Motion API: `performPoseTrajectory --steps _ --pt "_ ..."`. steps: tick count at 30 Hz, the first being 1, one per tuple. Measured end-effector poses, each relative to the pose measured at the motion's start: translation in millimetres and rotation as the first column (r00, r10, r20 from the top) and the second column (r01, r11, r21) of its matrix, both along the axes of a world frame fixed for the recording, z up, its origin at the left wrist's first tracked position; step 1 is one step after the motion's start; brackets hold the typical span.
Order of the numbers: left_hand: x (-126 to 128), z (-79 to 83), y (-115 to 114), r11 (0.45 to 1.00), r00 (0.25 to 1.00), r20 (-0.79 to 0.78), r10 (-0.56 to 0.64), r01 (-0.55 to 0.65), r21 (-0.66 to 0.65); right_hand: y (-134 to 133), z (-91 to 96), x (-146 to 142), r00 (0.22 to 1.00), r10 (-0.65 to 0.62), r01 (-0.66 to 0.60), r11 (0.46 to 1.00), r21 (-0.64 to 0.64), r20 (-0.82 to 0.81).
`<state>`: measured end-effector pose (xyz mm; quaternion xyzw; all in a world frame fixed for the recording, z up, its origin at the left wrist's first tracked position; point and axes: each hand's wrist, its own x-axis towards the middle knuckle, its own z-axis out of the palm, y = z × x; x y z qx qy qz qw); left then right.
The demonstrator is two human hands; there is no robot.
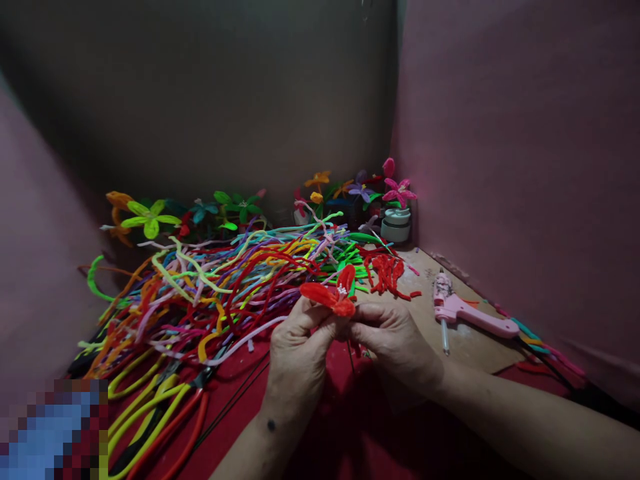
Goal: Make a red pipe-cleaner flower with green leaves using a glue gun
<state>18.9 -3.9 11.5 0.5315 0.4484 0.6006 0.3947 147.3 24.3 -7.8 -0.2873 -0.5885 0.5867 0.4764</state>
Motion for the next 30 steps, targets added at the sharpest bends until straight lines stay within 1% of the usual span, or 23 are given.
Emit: performPoseTrajectory --steps 3,8,10,11,13,16,18,21,26,30 --pt "-1 -0.6 0 0.999 1.0 -0.014 -0.005 0.006 0.046 0 5.0 -1 0.999 0.038 -0.04 0.997 -0.07 -0.034" --pt "-7 0.4 0 0.993 0.996 -0.087 -0.027 0.036 0.115 2 10.8 1 0.985 0.12 -0.135 0.984 -0.118 -0.127" --pt "-9 0.6 1 0.99 0.993 -0.112 -0.028 0.043 0.132 4 10.1 4 0.984 0.079 -0.097 0.989 -0.109 -0.158" --pt "-9 0.7 1 0.989 0.991 -0.133 -0.021 0.041 0.145 5 9.3 6 0.984 0.039 -0.054 0.995 -0.081 -0.173" --pt "-10 0.7 1 0.982 0.98 -0.199 0.016 0.023 0.19 7 7.9 9 0.978 -0.05 0.054 0.998 0.014 -0.201" --pt "-9 0.7 -1 0.958 0.947 -0.304 0.099 -0.009 0.285 7 8.4 12 0.96 -0.162 0.195 0.972 0.132 -0.23" --pt "-9 0.9 -3 0.941 0.928 -0.345 0.14 -0.016 0.339 5 10.0 12 0.948 -0.205 0.252 0.951 0.181 -0.243" --pt "-8 1.4 -4 0.927 0.909 -0.382 0.167 -0.012 0.375 2 11.7 12 0.952 -0.208 0.259 0.939 0.225 -0.226" --pt "-7 2.3 -5 0.933 0.892 -0.422 0.163 -0.001 0.36 1 10.5 14 0.972 -0.17 0.206 0.95 0.233 -0.164" --pt "-7 0.8 -6 0.932 0.865 -0.465 0.188 -0.007 0.364 1 13.0 15 0.974 -0.201 0.222 0.943 0.247 -0.109"
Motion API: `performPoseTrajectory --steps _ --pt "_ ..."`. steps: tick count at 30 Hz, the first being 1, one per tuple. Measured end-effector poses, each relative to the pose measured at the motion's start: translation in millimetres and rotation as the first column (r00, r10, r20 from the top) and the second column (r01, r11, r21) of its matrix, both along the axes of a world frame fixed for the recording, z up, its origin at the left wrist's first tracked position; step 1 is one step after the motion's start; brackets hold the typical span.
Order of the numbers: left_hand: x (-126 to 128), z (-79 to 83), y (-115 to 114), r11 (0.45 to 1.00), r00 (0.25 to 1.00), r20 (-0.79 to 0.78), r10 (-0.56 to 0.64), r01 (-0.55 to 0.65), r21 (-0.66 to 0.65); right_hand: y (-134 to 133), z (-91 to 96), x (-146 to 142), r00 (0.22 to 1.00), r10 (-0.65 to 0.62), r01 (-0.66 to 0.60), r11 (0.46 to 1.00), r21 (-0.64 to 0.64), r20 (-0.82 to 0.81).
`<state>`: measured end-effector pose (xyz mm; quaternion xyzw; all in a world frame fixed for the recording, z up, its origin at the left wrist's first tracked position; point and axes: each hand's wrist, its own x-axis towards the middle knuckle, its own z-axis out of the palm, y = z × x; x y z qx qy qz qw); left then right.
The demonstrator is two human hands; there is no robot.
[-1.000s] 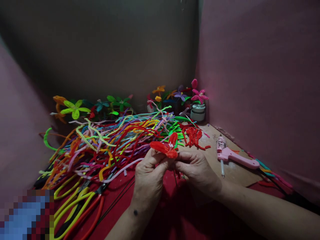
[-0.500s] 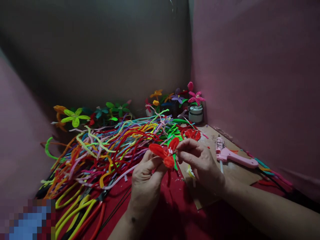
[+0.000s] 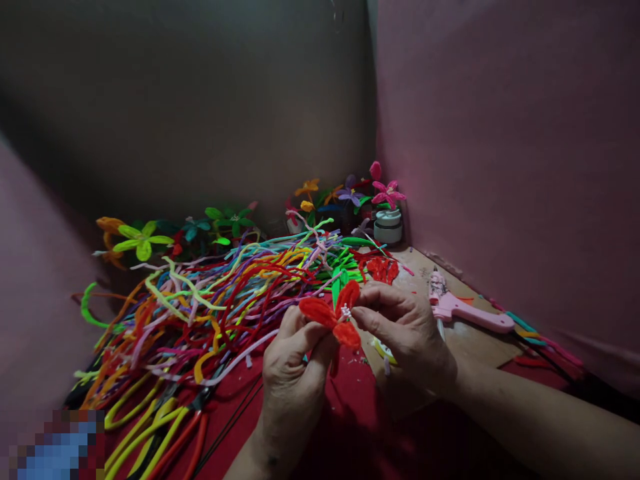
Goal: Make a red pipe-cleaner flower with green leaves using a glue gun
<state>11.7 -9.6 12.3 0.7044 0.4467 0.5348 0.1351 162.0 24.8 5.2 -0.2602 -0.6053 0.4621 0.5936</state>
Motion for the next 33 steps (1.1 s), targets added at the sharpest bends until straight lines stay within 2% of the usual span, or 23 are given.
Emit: performPoseTrajectory --steps 5,10,14,19,24,28,33 --pt "0.2 -1.7 -0.2 1.0 1.0 -0.022 0.013 -0.013 0.014 -2.2 4.6 -1.7 1.0 -0.002 0.002 1.0 -0.019 0.013" --pt "0.6 -1.1 -0.2 1.0 1.0 -0.01 0.004 -0.004 0.016 -1.3 1.4 -2.6 1.0 -0.004 0.004 1.0 -0.006 0.018" --pt "0.5 -0.7 -0.1 1.0 1.0 -0.012 0.005 -0.004 0.021 1.0 -1.5 -3.1 0.989 -0.114 0.102 0.987 0.126 0.092" --pt "1.3 0.9 -1.4 1.0 1.0 -0.015 0.008 -0.008 -0.003 0.9 0.7 -3.8 0.938 -0.304 0.229 0.905 0.358 0.169" --pt "2.5 3.1 -2.8 1.0 1.0 -0.024 0.002 -0.002 -0.007 -0.9 2.2 -2.4 0.901 -0.381 0.255 0.852 0.458 0.206" --pt "1.6 2.9 -3.3 1.0 1.0 -0.02 0.023 -0.023 0.015 1.5 2.7 0.8 0.895 -0.408 0.3 0.851 0.431 0.181" --pt "-0.3 0.7 -2.0 0.997 0.998 -0.02 0.057 -0.056 0.059 5.6 2.0 5.3 0.918 -0.375 0.327 0.901 0.286 0.128"
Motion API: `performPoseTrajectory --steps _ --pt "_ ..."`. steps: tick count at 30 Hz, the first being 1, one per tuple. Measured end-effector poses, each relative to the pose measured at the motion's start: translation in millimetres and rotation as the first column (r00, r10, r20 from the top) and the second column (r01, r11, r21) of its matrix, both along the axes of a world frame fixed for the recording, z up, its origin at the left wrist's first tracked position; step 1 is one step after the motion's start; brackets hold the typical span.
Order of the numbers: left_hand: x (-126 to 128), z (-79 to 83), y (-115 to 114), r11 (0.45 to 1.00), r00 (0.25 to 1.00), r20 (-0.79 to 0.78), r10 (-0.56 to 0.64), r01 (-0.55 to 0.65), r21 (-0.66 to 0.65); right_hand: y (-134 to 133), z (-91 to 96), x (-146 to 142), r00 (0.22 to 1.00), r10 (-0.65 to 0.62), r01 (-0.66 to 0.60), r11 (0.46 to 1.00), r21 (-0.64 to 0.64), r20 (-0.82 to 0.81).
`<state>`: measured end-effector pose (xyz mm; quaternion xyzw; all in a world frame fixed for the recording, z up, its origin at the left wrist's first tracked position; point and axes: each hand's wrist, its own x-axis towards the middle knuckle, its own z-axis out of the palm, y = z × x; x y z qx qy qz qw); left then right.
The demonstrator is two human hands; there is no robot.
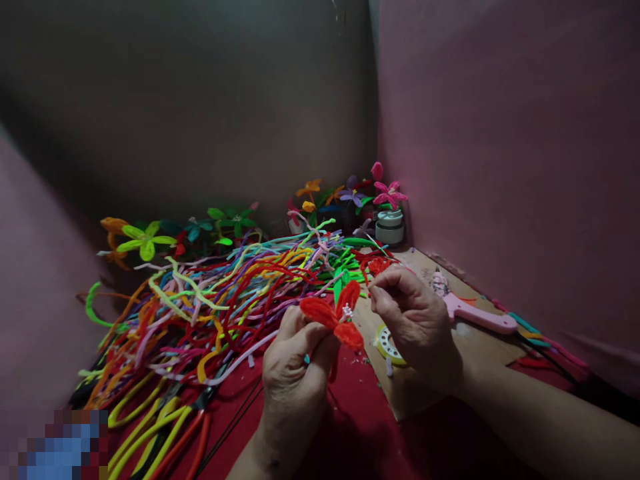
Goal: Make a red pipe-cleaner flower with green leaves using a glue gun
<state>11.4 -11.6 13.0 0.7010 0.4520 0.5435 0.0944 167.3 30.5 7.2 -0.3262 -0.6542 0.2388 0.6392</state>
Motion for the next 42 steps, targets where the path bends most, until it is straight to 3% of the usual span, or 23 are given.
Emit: performPoseTrajectory --steps 7,12,19,30,37,42 --pt "-1 0.5 0 0.999 0.999 -0.002 0.035 -0.035 0.016 -9 3.2 2 0.995 0.098 -0.099 0.994 0.038 0.014" --pt "1 2.2 -2 0.999 0.999 -0.038 0.032 -0.031 0.02 -16 6.5 1 0.975 0.214 -0.223 0.941 0.253 0.063" --pt "0 1.6 -1 0.999 0.993 -0.112 0.034 -0.032 0.02 -18 13.4 1 0.963 0.049 -0.16 0.896 0.414 0.264" --pt "2 -3.3 -3 0.997 0.994 -0.1 0.05 -0.044 0.061 -21 10.1 -2 0.951 -0.028 -0.103 0.91 0.401 0.307" --pt "2 -0.7 -5 0.996 0.994 -0.098 0.043 -0.035 0.083 -20 12.3 -6 0.961 0.062 -0.155 0.929 0.336 0.271" --pt "1 0.8 -6 0.998 0.995 -0.092 0.036 -0.031 0.055 -19 10.8 -5 0.953 0.149 -0.234 0.914 0.331 0.264"
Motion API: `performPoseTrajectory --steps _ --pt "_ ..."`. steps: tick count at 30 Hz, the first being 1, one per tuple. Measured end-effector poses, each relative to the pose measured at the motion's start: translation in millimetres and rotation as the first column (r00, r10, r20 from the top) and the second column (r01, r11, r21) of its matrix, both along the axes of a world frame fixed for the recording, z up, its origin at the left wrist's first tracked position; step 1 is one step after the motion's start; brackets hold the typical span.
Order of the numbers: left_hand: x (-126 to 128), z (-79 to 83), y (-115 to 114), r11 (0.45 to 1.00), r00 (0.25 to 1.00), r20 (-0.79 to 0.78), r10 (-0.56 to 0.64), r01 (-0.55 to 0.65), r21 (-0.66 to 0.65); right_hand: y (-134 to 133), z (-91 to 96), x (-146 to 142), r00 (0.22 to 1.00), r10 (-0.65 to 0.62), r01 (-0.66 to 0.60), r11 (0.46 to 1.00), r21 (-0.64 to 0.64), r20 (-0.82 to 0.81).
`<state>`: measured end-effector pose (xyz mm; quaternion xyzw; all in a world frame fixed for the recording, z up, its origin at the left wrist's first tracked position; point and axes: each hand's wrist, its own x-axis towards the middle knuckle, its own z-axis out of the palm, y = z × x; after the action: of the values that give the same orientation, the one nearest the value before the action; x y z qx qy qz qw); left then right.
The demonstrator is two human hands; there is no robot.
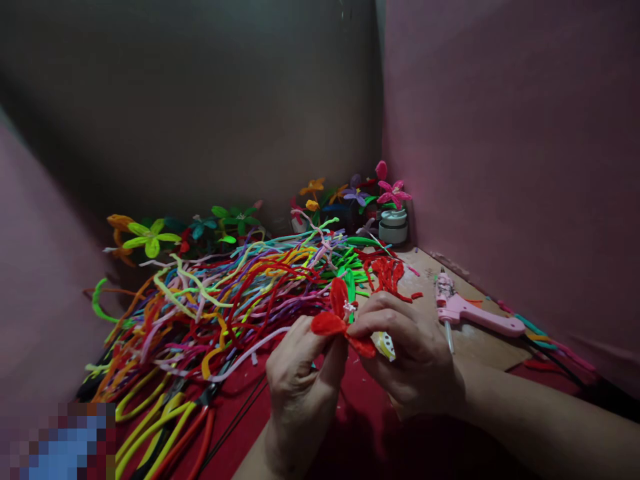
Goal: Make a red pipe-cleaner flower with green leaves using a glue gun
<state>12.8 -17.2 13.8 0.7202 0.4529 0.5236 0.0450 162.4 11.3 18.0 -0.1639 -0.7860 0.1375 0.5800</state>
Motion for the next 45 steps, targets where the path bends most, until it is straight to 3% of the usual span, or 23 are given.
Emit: performPoseTrajectory --steps 5,9,11,14,16,19,23,26,28,30,32,37,45 --pt "1 0.6 0 0.999 0.996 0.088 -0.009 0.013 -0.046 -1 -8.6 1 0.99 0.08 -0.094 0.988 -0.126 -0.114" --pt "0 -0.4 3 0.993 0.964 0.263 0.022 0.01 -0.121 6 -5.9 1 0.945 -0.01 -0.094 0.949 -0.301 -0.326" --pt "-3 -1.3 7 0.977 0.91 0.411 0.052 0.038 -0.208 14 1.5 4 0.901 -0.05 -0.129 0.918 -0.375 -0.432" --pt "-7 -1.9 17 0.937 0.766 0.639 0.077 0.163 -0.308 28 16.2 13 0.821 -0.065 -0.222 0.879 -0.421 -0.567" --pt "-10 -1.6 24 0.915 0.697 0.709 0.11 0.207 -0.346 37 24.9 20 0.795 -0.11 -0.235 0.851 -0.47 -0.596" --pt "-14 -0.9 32 0.895 0.653 0.746 0.13 0.247 -0.372 49 31.3 33 0.779 -0.178 -0.218 0.822 -0.526 -0.601" --pt "-18 -1.1 35 0.883 0.637 0.761 0.123 0.281 -0.377 67 25.5 51 0.881 -0.259 -0.075 0.751 -0.657 -0.397" --pt "-19 -1.8 35 0.879 0.653 0.752 0.092 0.301 -0.369 81 15.5 62 0.947 -0.322 0.244 0.705 -0.666 0.006" --pt "-20 -3.0 36 0.876 0.668 0.74 0.08 0.307 -0.372 90 9.0 67 0.847 -0.381 0.53 0.661 -0.532 0.371" --pt "-21 -5.1 37 0.868 0.668 0.741 0.07 0.325 -0.375 99 3.9 70 0.651 -0.412 0.715 0.615 -0.333 0.637" --pt "-22 -8.0 39 0.858 0.651 0.757 0.061 0.353 -0.372 106 0.8 72 0.552 -0.399 0.76 0.603 -0.244 0.732" --pt "-23 -11.6 42 0.847 0.629 0.776 0.051 0.385 -0.367 125 -3.0 77 0.421 -0.377 0.814 0.558 -0.161 0.825" --pt "-23 -7.2 41 0.853 0.618 0.785 0.038 0.389 -0.348 133 -22.3 62 0.372 -0.227 0.785 0.594 -0.175 0.9"
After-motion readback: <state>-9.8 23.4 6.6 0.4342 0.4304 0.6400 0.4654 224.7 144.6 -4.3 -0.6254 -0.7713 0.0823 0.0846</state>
